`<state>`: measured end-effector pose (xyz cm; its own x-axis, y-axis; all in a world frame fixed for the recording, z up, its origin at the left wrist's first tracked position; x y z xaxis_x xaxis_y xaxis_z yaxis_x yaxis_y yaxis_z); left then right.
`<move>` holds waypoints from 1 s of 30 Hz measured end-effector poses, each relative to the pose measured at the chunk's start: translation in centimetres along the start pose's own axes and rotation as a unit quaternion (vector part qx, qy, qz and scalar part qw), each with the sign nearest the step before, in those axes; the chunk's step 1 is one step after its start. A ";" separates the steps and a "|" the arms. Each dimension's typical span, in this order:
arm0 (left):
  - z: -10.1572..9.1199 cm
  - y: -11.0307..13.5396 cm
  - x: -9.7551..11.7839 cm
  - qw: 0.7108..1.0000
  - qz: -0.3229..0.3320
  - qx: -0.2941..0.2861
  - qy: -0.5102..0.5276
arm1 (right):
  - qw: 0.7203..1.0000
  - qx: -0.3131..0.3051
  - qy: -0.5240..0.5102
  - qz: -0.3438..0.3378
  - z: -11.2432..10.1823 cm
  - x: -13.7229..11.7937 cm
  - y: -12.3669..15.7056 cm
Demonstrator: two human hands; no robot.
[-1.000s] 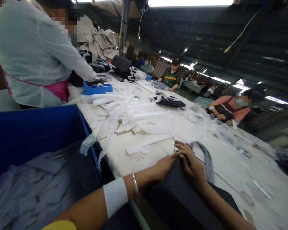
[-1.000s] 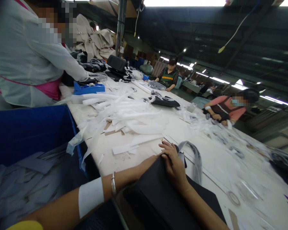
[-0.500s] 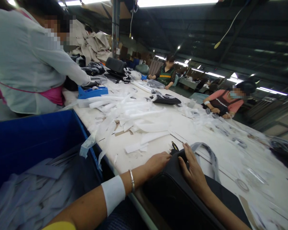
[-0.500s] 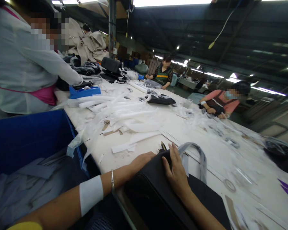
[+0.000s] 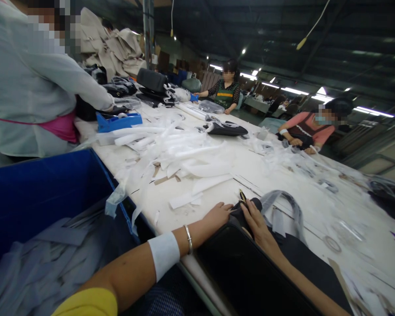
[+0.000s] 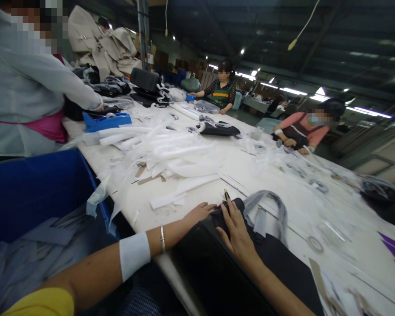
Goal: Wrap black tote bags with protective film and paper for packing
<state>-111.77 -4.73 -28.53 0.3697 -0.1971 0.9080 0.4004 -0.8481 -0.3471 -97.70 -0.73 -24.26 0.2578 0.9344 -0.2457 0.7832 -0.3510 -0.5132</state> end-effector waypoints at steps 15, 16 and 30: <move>-8.6 3.9 6.7 0.996 -0.021 0.050 -0.077 | 0.957 -0.145 -0.222 -0.118 3.4 1.3 2.7; -9.0 4.3 7.9 0.997 -0.030 0.059 -0.045 | 0.953 -0.147 -0.239 -0.115 3.6 1.3 2.6; -8.1 6.1 6.7 0.984 -0.079 0.018 -0.155 | 0.892 -0.134 -0.335 0.272 -12.2 0.1 8.1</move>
<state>-113.63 -15.23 -22.65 0.5366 0.1013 0.8378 0.5014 -0.8368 -0.2199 -84.48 -2.77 -18.43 0.3152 0.3532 -0.8809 0.7754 -0.6310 0.0244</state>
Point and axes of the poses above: each hand's wrist, its own y-axis away from the middle knuckle, its own z-axis out of the palm, x = y × z, the point moved 5 cm from there along -y, towards the middle knuckle, and after that the axes turned 12 degrees about x, right-handed, at the moved point
